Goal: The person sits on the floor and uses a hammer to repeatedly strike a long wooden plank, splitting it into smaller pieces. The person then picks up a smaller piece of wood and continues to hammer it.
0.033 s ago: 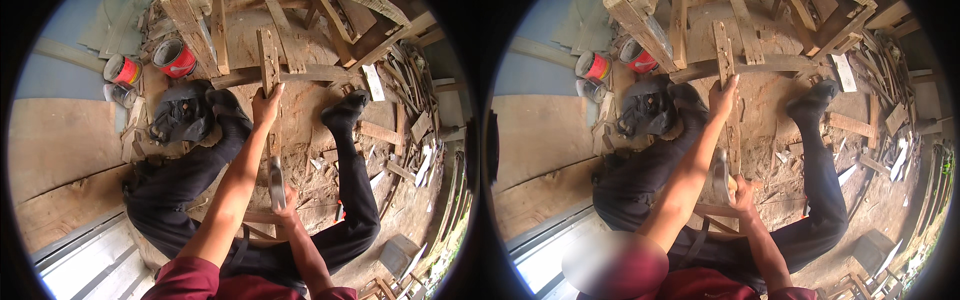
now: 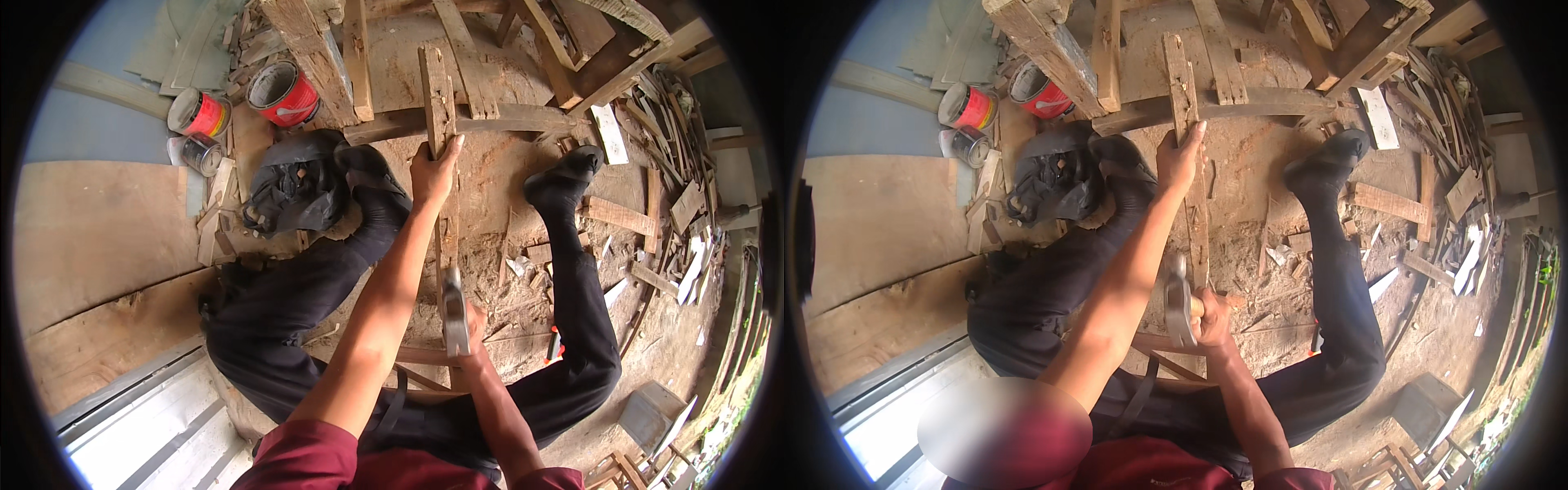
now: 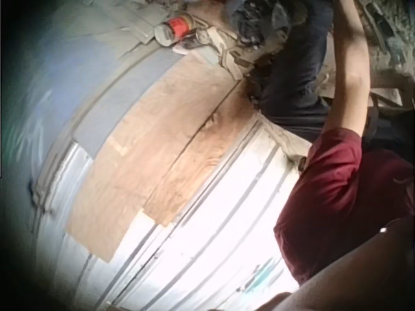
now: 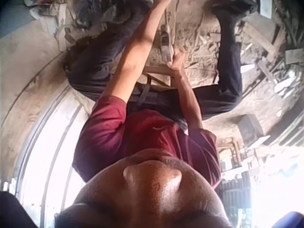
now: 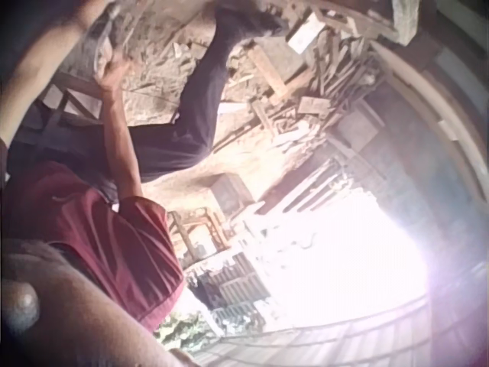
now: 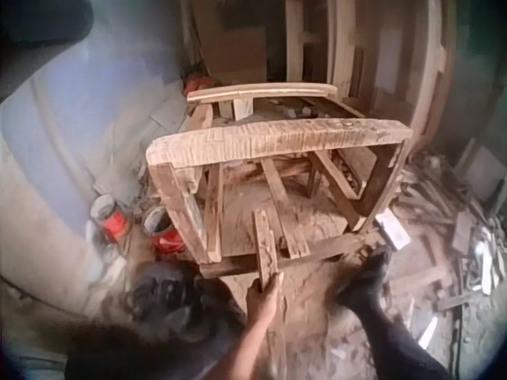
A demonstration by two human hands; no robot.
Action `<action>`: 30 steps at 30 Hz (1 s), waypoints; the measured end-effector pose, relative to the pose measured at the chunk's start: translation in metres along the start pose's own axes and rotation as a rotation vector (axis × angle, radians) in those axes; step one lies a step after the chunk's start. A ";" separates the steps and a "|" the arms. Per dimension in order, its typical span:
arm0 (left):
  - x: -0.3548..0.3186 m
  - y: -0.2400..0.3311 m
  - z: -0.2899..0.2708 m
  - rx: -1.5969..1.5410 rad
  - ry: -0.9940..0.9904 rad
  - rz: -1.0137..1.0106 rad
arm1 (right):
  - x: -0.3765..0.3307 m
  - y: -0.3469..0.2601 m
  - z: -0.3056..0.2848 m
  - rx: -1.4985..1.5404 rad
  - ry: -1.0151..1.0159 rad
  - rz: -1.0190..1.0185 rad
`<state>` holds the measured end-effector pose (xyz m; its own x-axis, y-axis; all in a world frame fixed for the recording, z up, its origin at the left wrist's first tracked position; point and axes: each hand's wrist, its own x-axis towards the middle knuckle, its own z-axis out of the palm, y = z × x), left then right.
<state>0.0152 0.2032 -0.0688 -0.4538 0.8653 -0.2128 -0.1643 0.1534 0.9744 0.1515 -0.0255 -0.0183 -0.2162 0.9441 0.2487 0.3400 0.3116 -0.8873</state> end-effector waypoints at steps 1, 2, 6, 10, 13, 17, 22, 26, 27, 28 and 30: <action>0.001 -0.002 0.000 0.009 -0.002 -0.017 | -0.006 0.013 0.002 -0.036 -0.019 0.070; 0.000 -0.001 0.001 -0.001 0.000 -0.011 | -0.012 0.026 0.004 -0.074 -0.040 0.140; 0.003 -0.008 0.001 -0.008 0.018 0.025 | -0.008 0.020 0.004 -0.114 -0.045 0.328; 0.009 -0.002 0.001 0.010 -0.032 0.019 | -0.003 0.013 0.001 -0.086 0.042 -0.021; 0.010 -0.001 0.000 0.002 -0.047 0.001 | 0.007 0.018 0.007 -0.249 -0.107 0.506; 0.008 0.004 0.001 0.005 -0.054 0.021 | -0.003 0.011 -0.001 -0.066 0.049 0.028; -0.002 0.015 0.005 -0.036 -0.021 -0.007 | 0.006 0.017 0.001 -0.293 -0.147 0.630; -0.002 0.008 0.007 -0.103 0.020 0.141 | -0.010 0.017 -0.010 -0.101 0.015 0.178; 0.000 0.012 0.006 -0.104 -0.001 0.121 | -0.009 0.021 -0.011 -0.071 0.039 0.035; 0.001 0.015 0.006 -0.105 -0.022 0.102 | -0.013 0.026 -0.008 -0.103 0.032 0.083; -0.002 0.015 0.008 -0.113 -0.007 0.094 | -0.011 0.030 -0.001 -0.167 0.013 0.175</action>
<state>0.0205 0.2078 -0.0527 -0.4660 0.8767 -0.1196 -0.2185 0.0170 0.9757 0.1649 -0.0269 -0.0471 -0.1293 0.9862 0.1030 0.5183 0.1558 -0.8409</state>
